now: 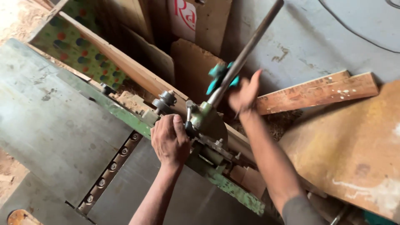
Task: The recorder uses a blue cloth to clean the metal surfaces of a jointer machine and then adjusts its mechanical levers and screws.
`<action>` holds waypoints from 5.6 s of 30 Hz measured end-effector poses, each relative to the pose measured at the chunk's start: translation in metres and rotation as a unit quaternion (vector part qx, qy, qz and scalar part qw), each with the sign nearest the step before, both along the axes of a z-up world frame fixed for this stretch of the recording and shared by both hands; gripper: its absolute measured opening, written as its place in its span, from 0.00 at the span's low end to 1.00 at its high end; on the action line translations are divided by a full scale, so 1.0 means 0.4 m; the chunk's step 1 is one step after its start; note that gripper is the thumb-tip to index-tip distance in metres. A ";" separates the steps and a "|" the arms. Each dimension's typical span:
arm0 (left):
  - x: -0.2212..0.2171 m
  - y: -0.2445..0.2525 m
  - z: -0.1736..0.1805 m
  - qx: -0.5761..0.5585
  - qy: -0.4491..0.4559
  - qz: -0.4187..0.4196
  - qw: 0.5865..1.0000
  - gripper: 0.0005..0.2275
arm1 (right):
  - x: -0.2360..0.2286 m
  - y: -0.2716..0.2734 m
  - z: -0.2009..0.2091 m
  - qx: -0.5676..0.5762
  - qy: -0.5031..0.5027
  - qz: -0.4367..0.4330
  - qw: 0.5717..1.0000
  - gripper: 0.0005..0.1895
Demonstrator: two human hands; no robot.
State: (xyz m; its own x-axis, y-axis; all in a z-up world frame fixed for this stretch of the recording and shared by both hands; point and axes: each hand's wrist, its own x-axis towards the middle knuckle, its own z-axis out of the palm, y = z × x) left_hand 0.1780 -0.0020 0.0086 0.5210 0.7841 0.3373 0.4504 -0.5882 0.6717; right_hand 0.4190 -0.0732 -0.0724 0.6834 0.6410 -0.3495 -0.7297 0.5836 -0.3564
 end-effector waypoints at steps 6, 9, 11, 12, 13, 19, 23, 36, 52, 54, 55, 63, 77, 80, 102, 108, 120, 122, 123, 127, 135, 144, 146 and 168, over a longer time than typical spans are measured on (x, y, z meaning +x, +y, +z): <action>0.008 0.005 0.015 -0.001 0.041 -0.003 0.999 0.12 | 0.337 0.059 -0.083 0.055 0.006 -0.125 0.991 0.61; 0.005 0.007 0.010 0.007 0.035 -0.008 0.999 0.12 | 0.300 0.052 -0.156 -0.105 -0.209 -0.169 0.957 0.51; 0.002 0.009 0.000 0.014 0.037 -0.007 0.999 0.12 | 0.143 0.015 -0.118 -0.257 -0.567 -0.165 0.765 0.38; 0.000 0.007 -0.006 0.023 0.045 -0.005 0.999 0.12 | 0.062 -0.010 -0.103 -0.366 -0.813 -0.129 0.434 0.27; -0.004 0.001 -0.007 0.020 0.042 -0.012 0.999 0.12 | 0.006 -0.025 -0.046 -0.373 -0.812 -0.130 0.429 0.27; 0.001 0.010 0.004 0.021 0.025 -0.006 0.999 0.12 | -0.077 -0.071 0.088 -0.209 -0.866 0.033 0.453 0.20; -0.012 -0.008 -0.008 0.010 0.052 -0.006 0.999 0.13 | 0.145 -0.052 0.036 -0.224 -0.904 -0.017 0.363 0.16; 0.011 0.011 0.002 0.003 0.037 -0.005 0.999 0.12 | 0.699 0.076 -0.184 -0.442 -0.749 -0.202 0.450 0.22; 0.008 0.004 0.000 0.012 0.038 0.013 0.999 0.13 | 0.317 -0.030 -0.208 -0.253 -0.777 -0.130 0.562 0.17; 0.010 0.003 0.004 0.010 0.050 0.011 0.999 0.13 | 0.481 -0.016 -0.196 -0.299 -0.768 -0.119 0.553 0.21; 0.007 0.001 0.001 0.008 0.054 0.013 0.998 0.13 | 0.507 -0.010 -0.186 -0.298 -0.767 -0.115 0.556 0.21; 0.009 0.005 0.004 -0.005 0.068 0.007 0.998 0.13 | 0.308 0.039 -0.272 -0.360 -0.644 -0.221 0.638 0.24; -0.060 0.017 0.004 0.022 0.011 -0.070 0.997 0.20 | -0.389 -0.484 0.027 -0.348 -0.437 -0.087 0.825 0.15; -0.109 0.036 -0.014 0.063 0.033 -0.187 0.980 0.21 | -0.394 -0.502 -0.017 -0.360 -0.459 -0.117 0.804 0.14; -0.733 0.000 0.020 0.110 0.060 -0.230 0.965 0.16 | -1.097 -0.537 0.015 -0.399 -0.365 -0.124 0.832 0.16; -0.703 -0.001 0.103 -0.001 0.099 -0.180 0.979 0.18 | -0.893 -0.544 -0.052 -0.524 -0.711 0.035 0.468 0.16; -0.680 -0.011 0.030 0.001 0.045 -0.054 0.998 0.17 | -0.737 0.087 -0.147 -0.335 -0.882 0.185 0.275 0.33; -0.678 -0.006 0.033 -0.009 0.052 -0.051 0.997 0.17 | -0.728 0.127 -0.150 -0.337 -0.878 0.156 0.303 0.33; -0.679 -0.008 0.036 -0.020 0.058 -0.048 0.997 0.18 | -0.726 0.142 -0.150 -0.340 -0.872 0.127 0.328 0.33; -0.678 -0.008 0.032 -0.013 0.036 -0.056 0.998 0.18 | -0.731 0.020 -0.127 -0.379 -0.854 0.167 0.315 0.30; -0.680 -0.015 0.020 0.014 0.062 -0.046 0.997 0.20 | -0.766 -0.389 -0.071 -0.481 -0.791 0.149 0.348 0.22; -0.680 -0.021 0.032 0.018 0.044 -0.039 0.998 0.20 | -0.593 -0.896 -0.179 -0.754 -0.532 0.159 0.352 0.09; -0.685 -0.019 0.018 0.017 0.037 -0.035 0.999 0.20 | -0.583 -1.038 -0.176 -0.737 -0.530 0.061 0.415 0.11; -0.494 -0.028 0.013 0.029 -0.092 -0.087 0.992 0.12 | -1.063 -0.458 0.136 -0.592 -0.558 -0.289 0.504 0.15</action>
